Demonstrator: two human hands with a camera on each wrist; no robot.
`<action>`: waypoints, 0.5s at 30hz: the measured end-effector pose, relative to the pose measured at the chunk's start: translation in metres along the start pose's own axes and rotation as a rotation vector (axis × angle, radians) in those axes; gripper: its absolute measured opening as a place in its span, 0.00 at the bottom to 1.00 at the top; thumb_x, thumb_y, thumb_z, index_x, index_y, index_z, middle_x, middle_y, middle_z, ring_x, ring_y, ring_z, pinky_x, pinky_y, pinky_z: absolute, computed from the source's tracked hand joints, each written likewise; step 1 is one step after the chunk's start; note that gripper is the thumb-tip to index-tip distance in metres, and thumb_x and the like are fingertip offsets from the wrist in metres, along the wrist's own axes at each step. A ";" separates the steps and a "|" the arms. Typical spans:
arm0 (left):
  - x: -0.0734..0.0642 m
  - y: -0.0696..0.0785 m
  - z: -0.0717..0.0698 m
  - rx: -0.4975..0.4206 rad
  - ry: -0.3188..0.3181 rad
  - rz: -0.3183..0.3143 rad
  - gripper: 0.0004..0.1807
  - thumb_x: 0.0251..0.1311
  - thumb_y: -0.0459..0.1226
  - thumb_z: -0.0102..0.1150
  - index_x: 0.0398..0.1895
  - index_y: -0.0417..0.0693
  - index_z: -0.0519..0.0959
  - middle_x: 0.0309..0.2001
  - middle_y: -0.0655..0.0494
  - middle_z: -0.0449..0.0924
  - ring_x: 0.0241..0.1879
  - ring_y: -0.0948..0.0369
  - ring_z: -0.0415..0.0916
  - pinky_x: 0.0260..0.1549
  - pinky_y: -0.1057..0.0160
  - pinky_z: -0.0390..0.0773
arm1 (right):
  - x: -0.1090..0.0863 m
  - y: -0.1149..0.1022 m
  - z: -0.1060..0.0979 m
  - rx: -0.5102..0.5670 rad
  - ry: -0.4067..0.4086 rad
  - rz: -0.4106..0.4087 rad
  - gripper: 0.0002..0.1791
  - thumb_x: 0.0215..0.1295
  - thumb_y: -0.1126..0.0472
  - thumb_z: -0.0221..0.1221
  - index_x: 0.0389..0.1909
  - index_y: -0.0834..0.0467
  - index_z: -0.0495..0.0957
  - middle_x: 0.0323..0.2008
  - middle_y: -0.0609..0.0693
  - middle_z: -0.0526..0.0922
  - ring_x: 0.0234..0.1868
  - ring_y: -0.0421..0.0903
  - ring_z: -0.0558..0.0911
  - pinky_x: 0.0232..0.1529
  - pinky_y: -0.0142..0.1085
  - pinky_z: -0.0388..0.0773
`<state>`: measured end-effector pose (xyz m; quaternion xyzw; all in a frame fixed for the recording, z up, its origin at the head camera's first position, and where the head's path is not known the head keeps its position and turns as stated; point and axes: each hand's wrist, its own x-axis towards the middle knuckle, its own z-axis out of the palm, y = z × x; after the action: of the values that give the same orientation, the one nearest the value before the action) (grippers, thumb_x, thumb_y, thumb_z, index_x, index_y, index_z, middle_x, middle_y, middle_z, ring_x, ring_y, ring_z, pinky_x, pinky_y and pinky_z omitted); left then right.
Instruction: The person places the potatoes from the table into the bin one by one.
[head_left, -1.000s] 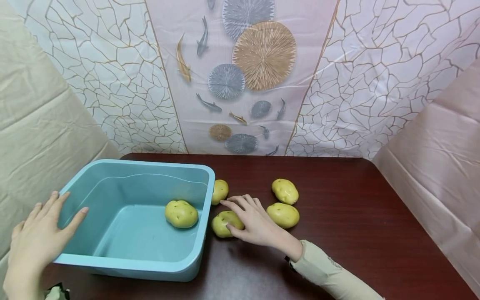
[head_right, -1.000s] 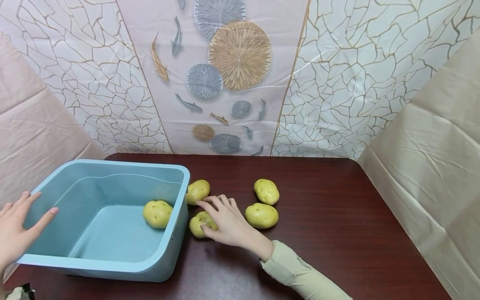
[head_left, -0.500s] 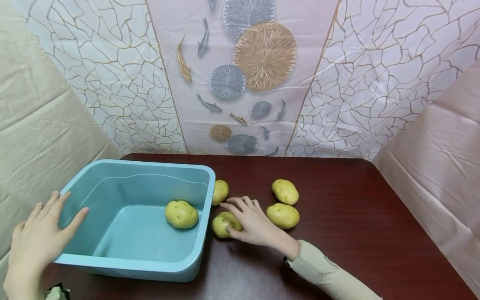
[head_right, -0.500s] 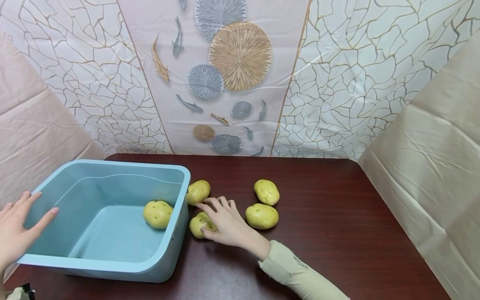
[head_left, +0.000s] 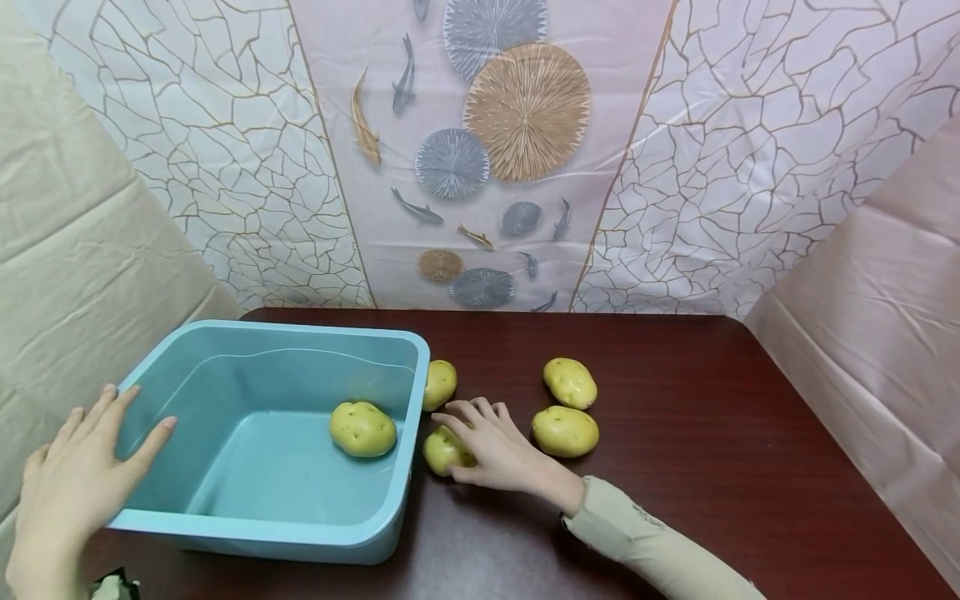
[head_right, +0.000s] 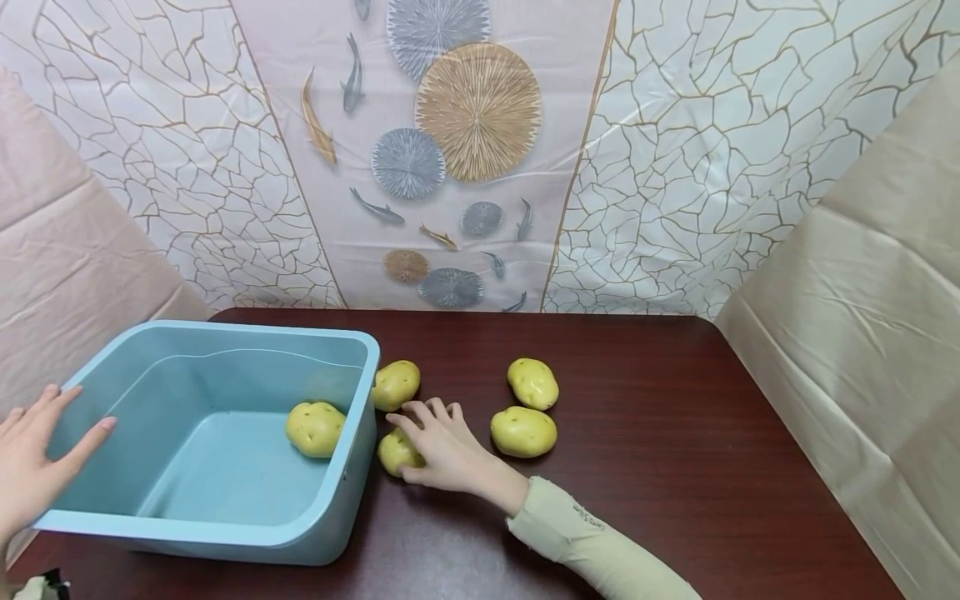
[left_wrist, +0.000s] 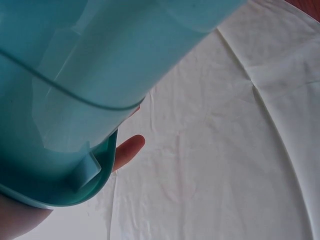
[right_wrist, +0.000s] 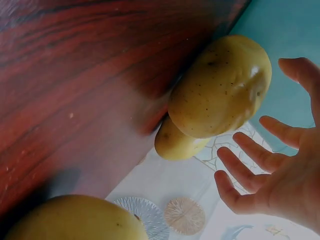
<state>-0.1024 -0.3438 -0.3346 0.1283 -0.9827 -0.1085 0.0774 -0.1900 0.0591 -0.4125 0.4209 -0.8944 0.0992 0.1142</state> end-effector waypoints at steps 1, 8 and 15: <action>0.000 0.000 0.000 -0.002 0.000 0.002 0.45 0.59 0.62 0.34 0.68 0.38 0.42 0.67 0.31 0.35 0.64 0.31 0.33 0.51 0.28 0.40 | 0.000 0.000 0.001 -0.002 -0.004 0.002 0.33 0.51 0.46 0.58 0.60 0.48 0.64 0.56 0.51 0.68 0.51 0.47 0.67 0.40 0.39 0.62; 0.000 0.000 0.000 0.000 0.002 0.001 0.45 0.59 0.62 0.34 0.68 0.38 0.42 0.67 0.31 0.35 0.64 0.31 0.33 0.51 0.28 0.40 | 0.002 -0.001 0.004 -0.010 -0.038 0.022 0.34 0.51 0.45 0.58 0.60 0.48 0.63 0.57 0.50 0.68 0.51 0.47 0.67 0.40 0.39 0.62; -0.001 0.001 0.000 -0.001 0.003 0.002 0.46 0.59 0.62 0.35 0.68 0.38 0.42 0.67 0.31 0.35 0.64 0.31 0.33 0.51 0.28 0.40 | 0.003 0.000 0.009 -0.017 -0.062 0.029 0.36 0.50 0.42 0.59 0.60 0.48 0.63 0.56 0.49 0.68 0.50 0.46 0.67 0.40 0.39 0.62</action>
<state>-0.1020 -0.3431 -0.3342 0.1272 -0.9827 -0.1088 0.0793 -0.1930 0.0545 -0.4201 0.4100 -0.9042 0.0804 0.0887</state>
